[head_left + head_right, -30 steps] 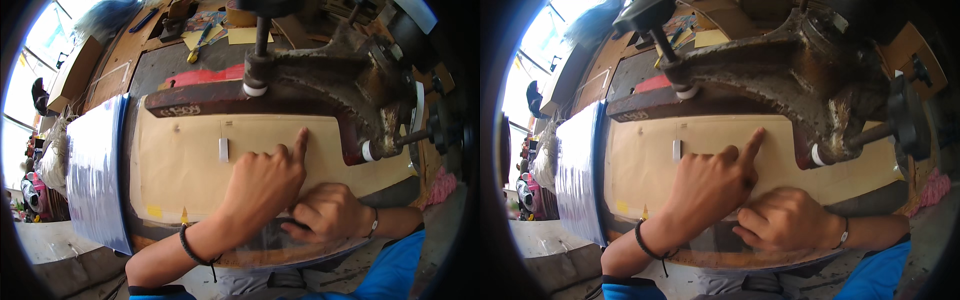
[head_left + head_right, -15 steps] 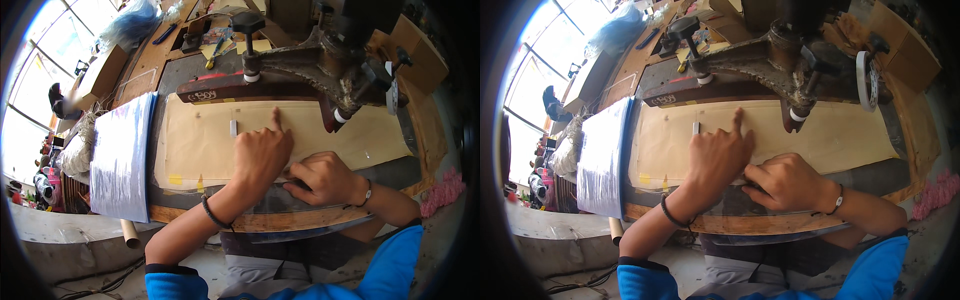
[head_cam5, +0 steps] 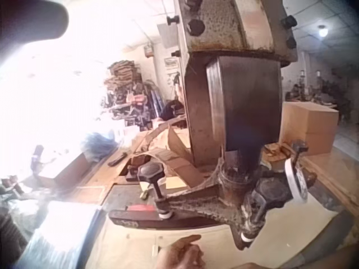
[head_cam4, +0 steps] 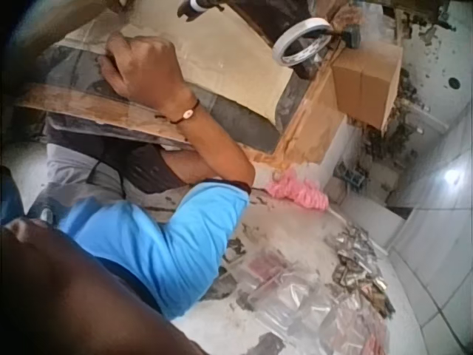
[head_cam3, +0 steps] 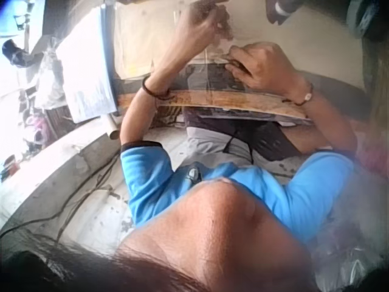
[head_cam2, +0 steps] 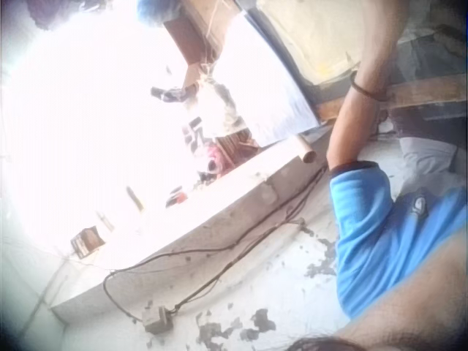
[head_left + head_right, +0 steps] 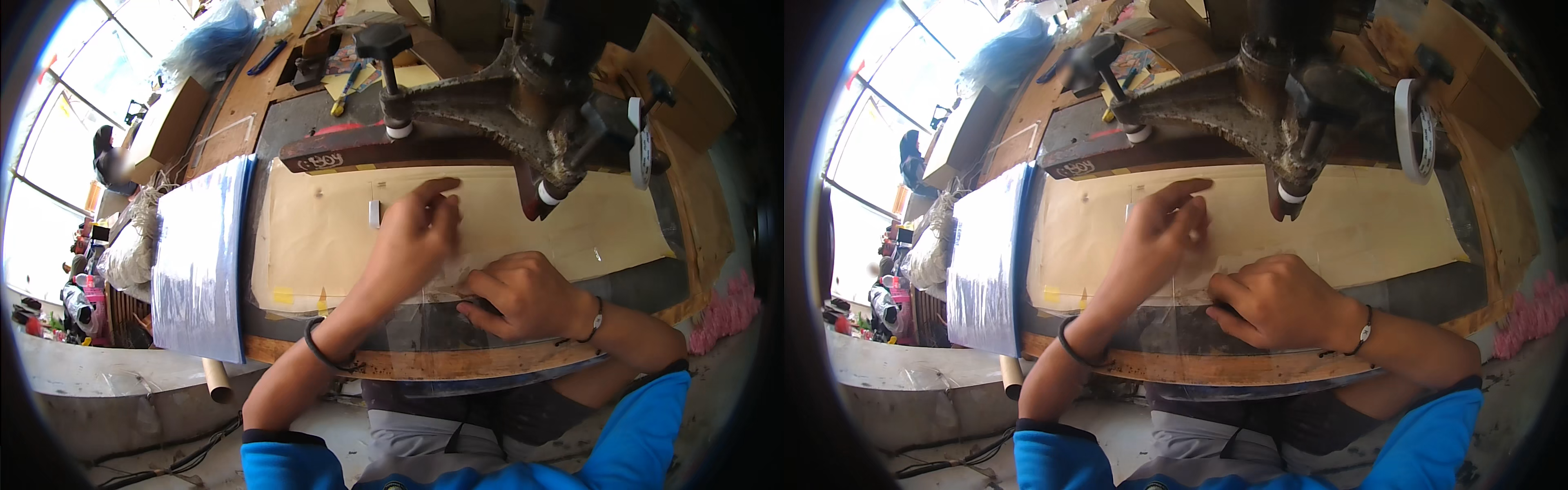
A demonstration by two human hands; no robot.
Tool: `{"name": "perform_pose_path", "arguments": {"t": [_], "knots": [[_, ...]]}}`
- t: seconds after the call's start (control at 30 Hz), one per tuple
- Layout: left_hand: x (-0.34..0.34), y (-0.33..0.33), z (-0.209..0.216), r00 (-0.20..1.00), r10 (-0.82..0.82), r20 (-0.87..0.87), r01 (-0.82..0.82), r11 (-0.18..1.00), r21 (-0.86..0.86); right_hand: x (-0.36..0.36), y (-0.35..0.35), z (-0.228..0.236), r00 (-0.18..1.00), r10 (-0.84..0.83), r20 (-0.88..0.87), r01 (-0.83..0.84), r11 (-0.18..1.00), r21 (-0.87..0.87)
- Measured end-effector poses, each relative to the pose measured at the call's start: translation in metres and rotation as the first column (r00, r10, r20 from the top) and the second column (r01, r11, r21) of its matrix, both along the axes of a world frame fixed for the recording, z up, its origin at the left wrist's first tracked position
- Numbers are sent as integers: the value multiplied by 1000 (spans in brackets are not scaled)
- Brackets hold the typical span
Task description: The person positions plastic sheets and small white components onto the bed of a welding machine, lowers the machine head to bond the materials, and adjusts the sheet to repeat the process on different sections.
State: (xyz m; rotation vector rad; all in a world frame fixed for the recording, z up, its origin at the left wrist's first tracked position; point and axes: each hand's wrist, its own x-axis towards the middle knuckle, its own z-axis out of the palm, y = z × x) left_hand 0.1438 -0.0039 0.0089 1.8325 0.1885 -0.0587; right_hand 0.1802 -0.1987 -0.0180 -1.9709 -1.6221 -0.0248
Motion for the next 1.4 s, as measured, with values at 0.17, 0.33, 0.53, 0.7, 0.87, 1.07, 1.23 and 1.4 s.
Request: {"name": "perform_pose_path", "arguments": {"t": [0.17,0.33,0.53,0.7,0.87,1.07,1.23,1.4], "knots": [[12,1,-8,922,382,-67,-303,601,-739,0,-3,-1,999,5,-36,-5,1000,24],[31,-18,-20,853,519,-55,-376,538,-754,1,-4,1,1000,19,-18,-18,998,65],[39,-44,-10,911,400,-98,-334,579,-744,2,-6,-2,999,18,28,-20,999,51],[35,-38,-20,897,437,-70,-349,599,-721,1,-8,-3,999,16,43,-16,1000,16],[35,-33,-22,847,527,-68,-399,547,-736,1,-9,-2,999,9,50,-11,999,34],[43,-45,-27,910,407,-85,-340,610,-715,-2,-6,-2,999,5,38,-6,1000,9],[39,-43,-21,872,486,-57,-366,570,-736,1,-9,-2,999,8,33,-9,1000,17],[39,-18,-26,789,610,-71,-429,465,-775,0,-8,-1,1000,17,6,-17,999,48]]}}
